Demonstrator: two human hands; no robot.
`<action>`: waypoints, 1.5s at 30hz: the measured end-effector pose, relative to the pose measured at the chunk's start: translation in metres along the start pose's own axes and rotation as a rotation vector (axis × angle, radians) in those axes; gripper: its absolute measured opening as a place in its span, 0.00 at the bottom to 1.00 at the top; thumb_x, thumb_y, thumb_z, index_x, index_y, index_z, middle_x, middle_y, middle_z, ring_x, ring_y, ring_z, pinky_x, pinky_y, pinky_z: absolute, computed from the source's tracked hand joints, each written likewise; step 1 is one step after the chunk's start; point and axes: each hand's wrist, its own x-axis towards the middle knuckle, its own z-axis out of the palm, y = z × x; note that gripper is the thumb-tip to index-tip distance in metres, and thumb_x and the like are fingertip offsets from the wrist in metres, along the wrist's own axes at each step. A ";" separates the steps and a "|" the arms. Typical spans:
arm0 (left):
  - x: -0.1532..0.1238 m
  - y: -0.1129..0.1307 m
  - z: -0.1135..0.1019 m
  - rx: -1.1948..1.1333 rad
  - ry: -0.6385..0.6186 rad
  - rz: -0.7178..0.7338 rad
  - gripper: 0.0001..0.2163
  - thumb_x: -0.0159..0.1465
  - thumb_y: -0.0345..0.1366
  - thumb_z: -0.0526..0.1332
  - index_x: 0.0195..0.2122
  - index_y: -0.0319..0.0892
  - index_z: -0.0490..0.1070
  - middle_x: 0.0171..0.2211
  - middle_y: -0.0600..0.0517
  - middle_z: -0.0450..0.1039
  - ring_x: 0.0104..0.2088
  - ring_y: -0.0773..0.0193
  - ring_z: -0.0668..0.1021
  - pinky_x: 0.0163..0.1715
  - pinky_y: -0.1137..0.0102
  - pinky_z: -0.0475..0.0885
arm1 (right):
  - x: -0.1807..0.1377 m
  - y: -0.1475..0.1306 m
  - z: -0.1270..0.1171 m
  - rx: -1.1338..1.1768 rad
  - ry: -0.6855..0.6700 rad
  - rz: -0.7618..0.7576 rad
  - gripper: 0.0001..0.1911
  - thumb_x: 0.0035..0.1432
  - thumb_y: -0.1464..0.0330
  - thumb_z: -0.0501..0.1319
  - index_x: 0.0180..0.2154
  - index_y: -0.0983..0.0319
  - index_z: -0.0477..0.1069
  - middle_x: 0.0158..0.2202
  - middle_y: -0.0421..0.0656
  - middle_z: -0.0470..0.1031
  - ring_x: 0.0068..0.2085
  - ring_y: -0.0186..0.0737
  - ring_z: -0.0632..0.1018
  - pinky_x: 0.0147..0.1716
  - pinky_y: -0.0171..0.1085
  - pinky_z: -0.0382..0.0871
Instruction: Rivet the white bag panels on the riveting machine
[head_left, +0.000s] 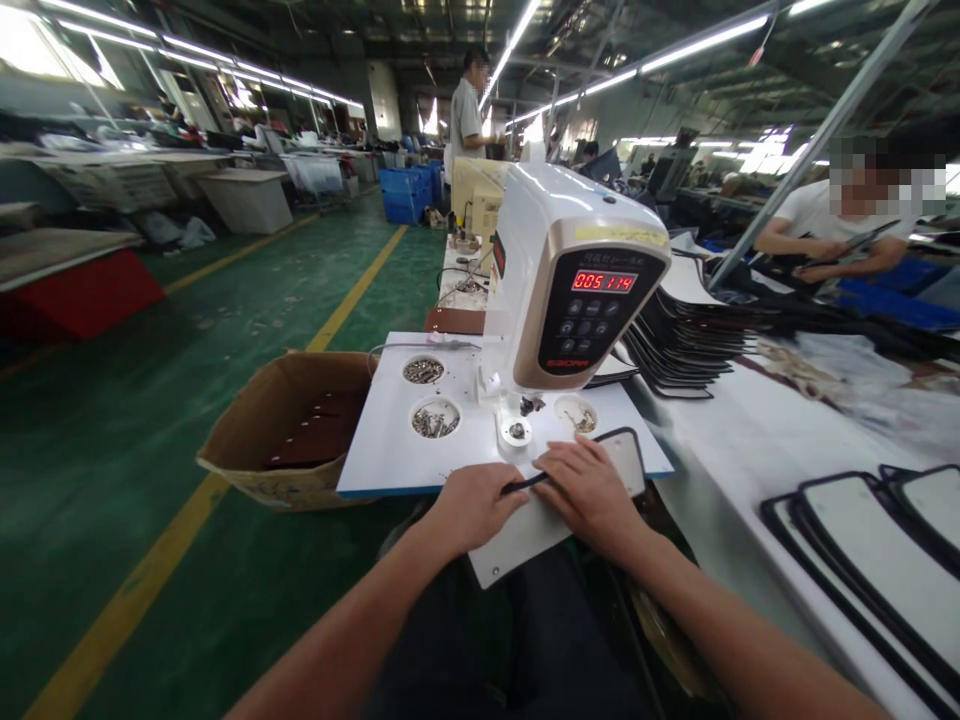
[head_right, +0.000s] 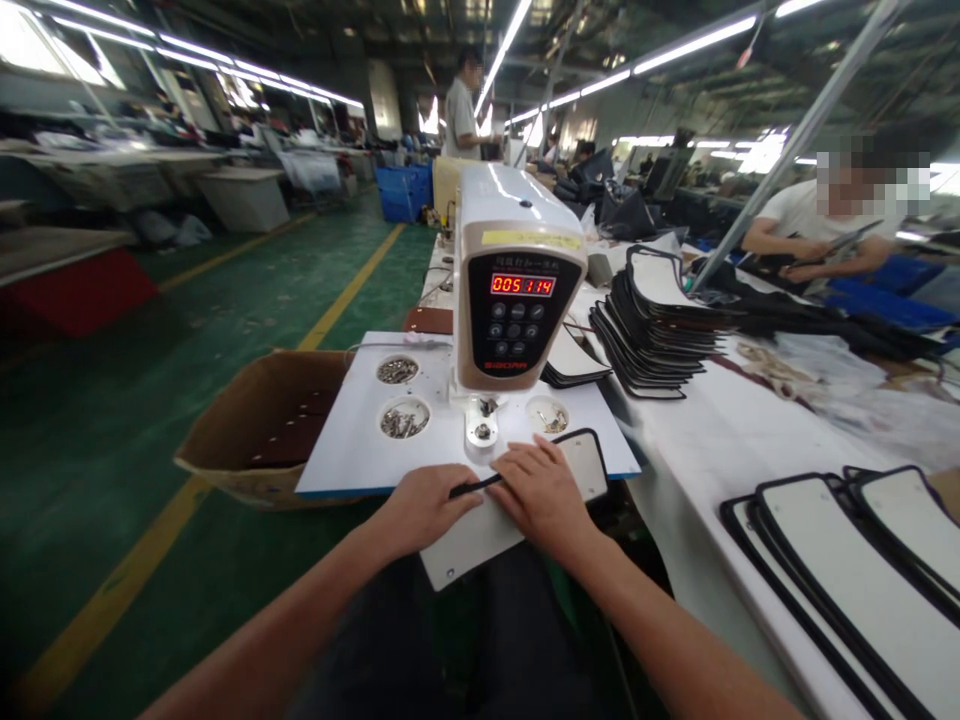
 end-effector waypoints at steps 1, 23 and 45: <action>0.003 0.002 0.000 -0.012 0.010 0.003 0.12 0.65 0.45 0.54 0.42 0.49 0.74 0.40 0.51 0.80 0.41 0.57 0.78 0.39 0.67 0.64 | 0.002 -0.003 -0.001 0.023 -0.101 -0.044 0.13 0.66 0.62 0.56 0.47 0.56 0.74 0.43 0.46 0.77 0.48 0.44 0.74 0.55 0.47 0.59; 0.073 -0.035 0.027 -0.339 0.395 -0.382 0.20 0.65 0.51 0.48 0.21 0.42 0.59 0.21 0.57 0.62 0.26 0.68 0.64 0.28 0.70 0.54 | 0.057 0.034 0.046 -0.005 0.001 0.478 0.25 0.68 0.52 0.48 0.26 0.59 0.69 0.25 0.41 0.74 0.29 0.36 0.70 0.29 0.35 0.51; 0.028 -0.032 0.018 -0.678 0.363 -0.419 0.18 0.61 0.52 0.55 0.32 0.40 0.72 0.26 0.54 0.72 0.28 0.66 0.72 0.26 0.72 0.64 | 0.039 0.012 0.054 0.409 0.198 0.781 0.27 0.64 0.51 0.49 0.20 0.60 0.63 0.21 0.40 0.67 0.27 0.38 0.67 0.27 0.36 0.56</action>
